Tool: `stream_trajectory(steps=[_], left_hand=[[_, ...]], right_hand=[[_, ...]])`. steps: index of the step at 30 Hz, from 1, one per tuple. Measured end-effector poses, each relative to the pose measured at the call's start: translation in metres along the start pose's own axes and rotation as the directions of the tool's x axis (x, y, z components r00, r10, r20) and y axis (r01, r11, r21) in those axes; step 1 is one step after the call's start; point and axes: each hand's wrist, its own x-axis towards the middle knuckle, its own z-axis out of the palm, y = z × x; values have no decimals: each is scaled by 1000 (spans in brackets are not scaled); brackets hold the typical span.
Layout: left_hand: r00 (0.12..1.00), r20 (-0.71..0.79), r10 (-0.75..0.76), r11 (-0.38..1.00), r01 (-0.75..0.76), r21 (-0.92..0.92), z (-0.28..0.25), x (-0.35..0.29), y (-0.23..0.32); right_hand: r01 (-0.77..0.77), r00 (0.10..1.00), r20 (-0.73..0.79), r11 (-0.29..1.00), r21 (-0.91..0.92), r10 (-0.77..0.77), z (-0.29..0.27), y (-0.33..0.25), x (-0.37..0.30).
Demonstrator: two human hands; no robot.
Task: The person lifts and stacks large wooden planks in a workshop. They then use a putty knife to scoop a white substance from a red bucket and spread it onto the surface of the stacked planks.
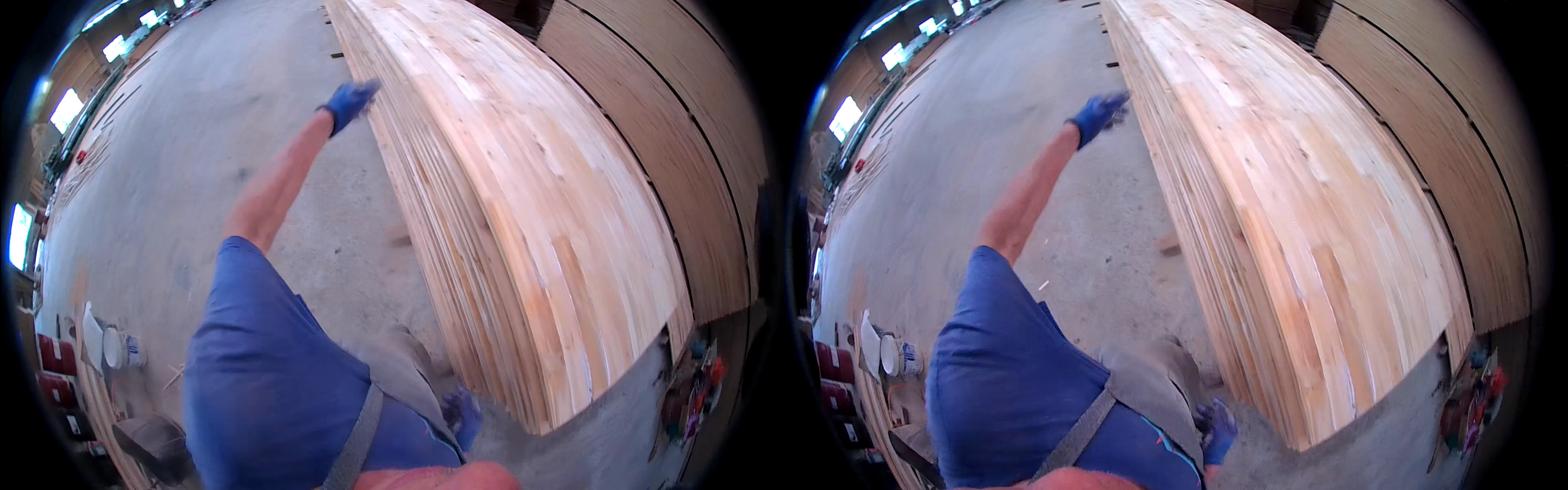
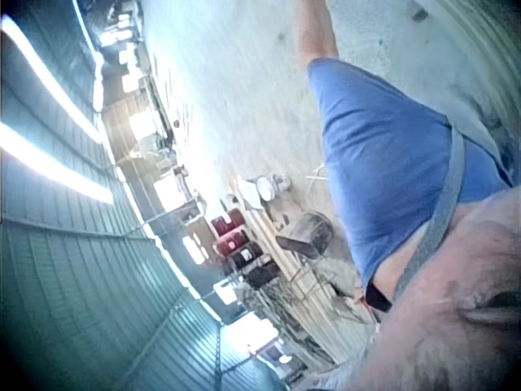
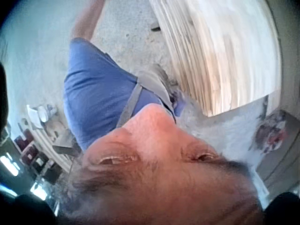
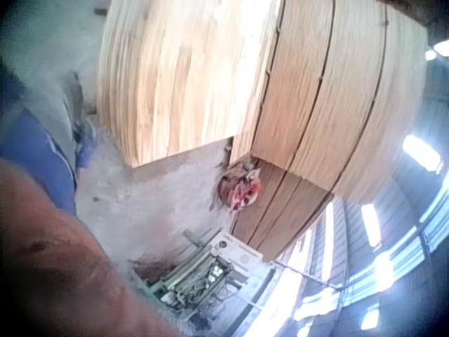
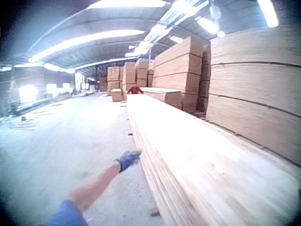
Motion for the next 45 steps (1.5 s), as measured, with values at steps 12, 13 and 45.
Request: stream_trajectory(steps=[12, 13, 45], left_hand=[[535, 72, -842, 311, 371, 875, -126, -151, -52], [361, 178, -915, 328, 412, 850, -77, -196, -68], [340, 737, -584, 447, 893, -57, 368, -306, 111]], right_hand=[[-43, 991, 120, 981, -187, 66, -31, 59, 49], [81, 985, 171, 942, -325, -26, -48, 66, 42], [360, 932, 206, 694, -624, -298, -88, 30, 108]])
